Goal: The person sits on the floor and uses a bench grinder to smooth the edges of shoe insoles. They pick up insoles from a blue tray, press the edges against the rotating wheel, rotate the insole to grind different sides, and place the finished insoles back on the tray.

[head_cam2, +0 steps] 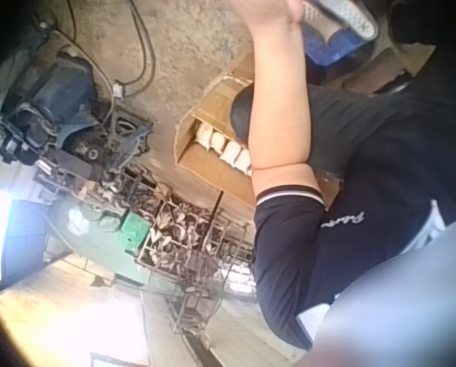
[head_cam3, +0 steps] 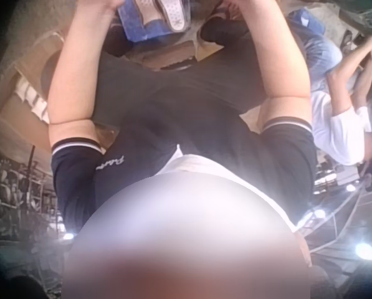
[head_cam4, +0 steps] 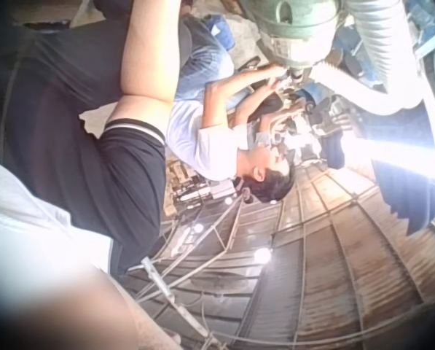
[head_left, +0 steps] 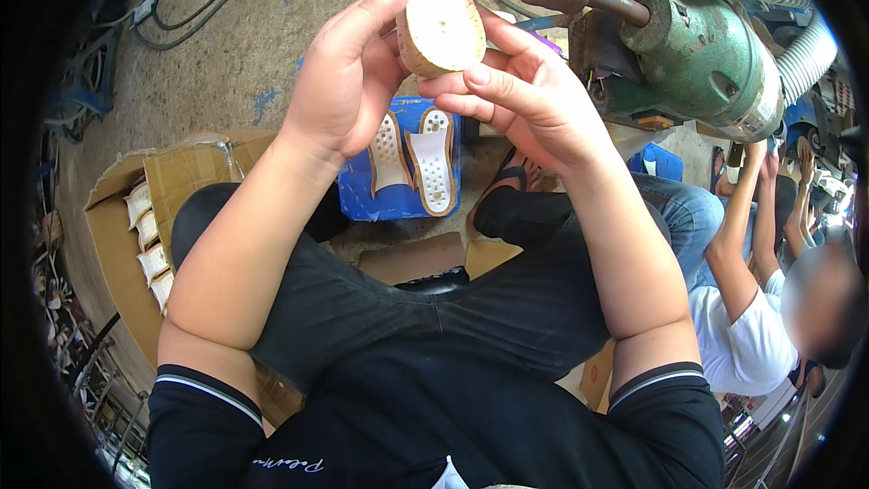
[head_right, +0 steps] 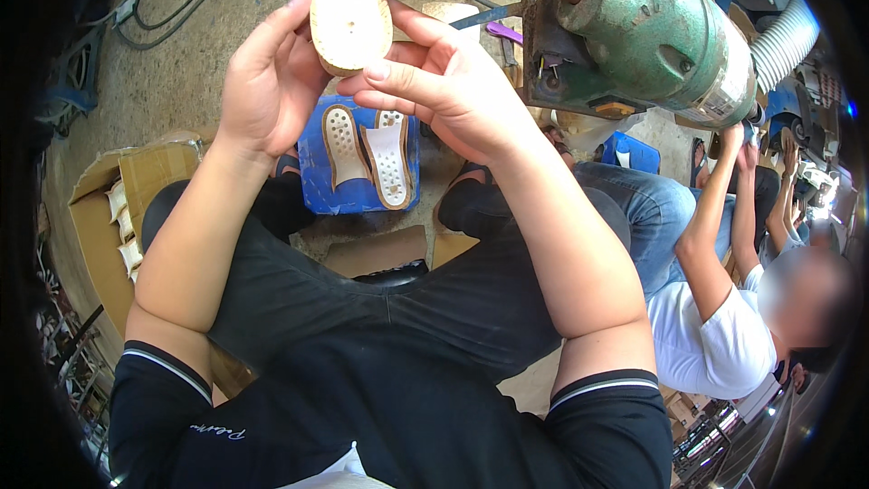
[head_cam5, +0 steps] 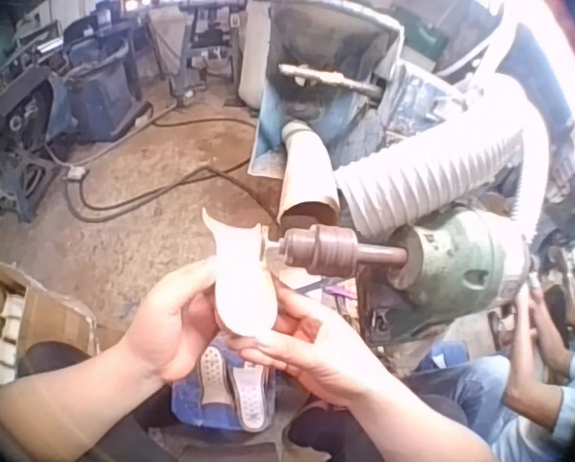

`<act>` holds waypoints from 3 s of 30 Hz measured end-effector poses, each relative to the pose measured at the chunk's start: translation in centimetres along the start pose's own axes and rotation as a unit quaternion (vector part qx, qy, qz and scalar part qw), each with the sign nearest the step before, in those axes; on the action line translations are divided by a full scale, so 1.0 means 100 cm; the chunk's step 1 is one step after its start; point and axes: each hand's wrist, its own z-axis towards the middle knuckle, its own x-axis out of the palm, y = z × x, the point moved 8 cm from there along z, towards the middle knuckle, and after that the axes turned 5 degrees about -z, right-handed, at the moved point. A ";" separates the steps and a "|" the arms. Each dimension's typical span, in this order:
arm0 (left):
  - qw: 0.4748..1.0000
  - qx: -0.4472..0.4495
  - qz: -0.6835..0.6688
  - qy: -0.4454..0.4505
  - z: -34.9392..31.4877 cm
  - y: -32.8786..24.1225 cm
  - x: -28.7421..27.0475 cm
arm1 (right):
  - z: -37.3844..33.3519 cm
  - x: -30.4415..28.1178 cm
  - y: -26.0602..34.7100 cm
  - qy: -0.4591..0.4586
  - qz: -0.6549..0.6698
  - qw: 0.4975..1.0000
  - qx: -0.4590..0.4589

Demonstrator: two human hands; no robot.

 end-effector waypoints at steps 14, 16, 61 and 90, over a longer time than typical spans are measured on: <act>0.998 0.036 0.019 0.049 -0.002 -0.011 0.013 | 0.004 0.002 0.007 -0.034 -0.021 0.998 -0.040; 0.998 0.040 0.020 0.045 0.000 -0.013 0.011 | 0.008 0.003 0.006 -0.034 -0.010 0.998 -0.047; 0.996 0.054 0.064 0.031 0.018 -0.020 -0.003 | 0.029 -0.007 0.000 -0.093 -0.091 0.987 -0.089; 0.987 0.123 0.103 -0.016 0.028 -0.039 0.006 | 0.051 -0.010 -0.006 -0.087 -0.055 0.989 -0.103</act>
